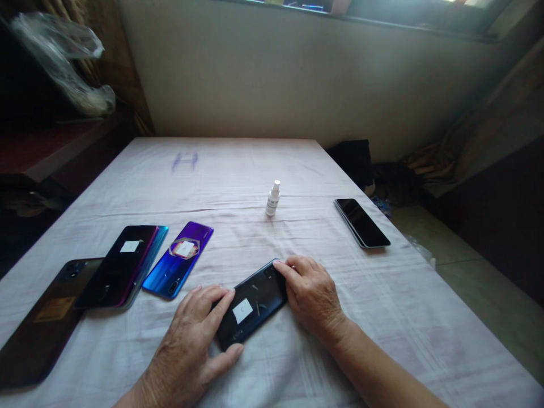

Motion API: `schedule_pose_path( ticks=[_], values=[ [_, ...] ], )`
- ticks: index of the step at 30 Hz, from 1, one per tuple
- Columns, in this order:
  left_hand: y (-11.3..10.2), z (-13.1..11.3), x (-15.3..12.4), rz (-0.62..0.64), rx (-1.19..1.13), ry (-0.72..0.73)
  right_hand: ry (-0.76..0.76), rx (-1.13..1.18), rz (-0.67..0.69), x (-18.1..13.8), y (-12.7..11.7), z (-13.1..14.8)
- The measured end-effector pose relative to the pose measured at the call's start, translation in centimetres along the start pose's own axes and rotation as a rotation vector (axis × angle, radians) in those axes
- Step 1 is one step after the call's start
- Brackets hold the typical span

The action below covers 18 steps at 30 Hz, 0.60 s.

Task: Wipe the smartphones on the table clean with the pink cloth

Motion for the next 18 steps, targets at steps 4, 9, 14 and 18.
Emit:
schedule_pose_path(
  ticks=[4,9,14,18],
  values=[
    [-0.1,-0.2,0.1,-0.007,0.000,0.006,0.007,-0.007,0.010,0.0,0.2,-0.1],
    [-0.5,-0.3,0.3,-0.008,0.001,0.020,-0.076,0.065,0.059,0.9,0.4,0.6],
    [-0.6,-0.4,0.4,-0.013,0.013,0.038,-0.133,0.127,0.084,1.7,0.6,1.2],
    [-0.5,-0.5,0.5,-0.022,0.006,0.010,-0.160,0.128,0.069,1.3,0.3,1.3]
  ],
)
Point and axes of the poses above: each hand's wrist, its own x-axis towards the middle knuckle, its own y-axis out of the palm, z = x × y, the point moved 2 cm from there along x, towards the middle knuckle, and after that the axes turned 6 degrees about -x, right-handed, at the moved point
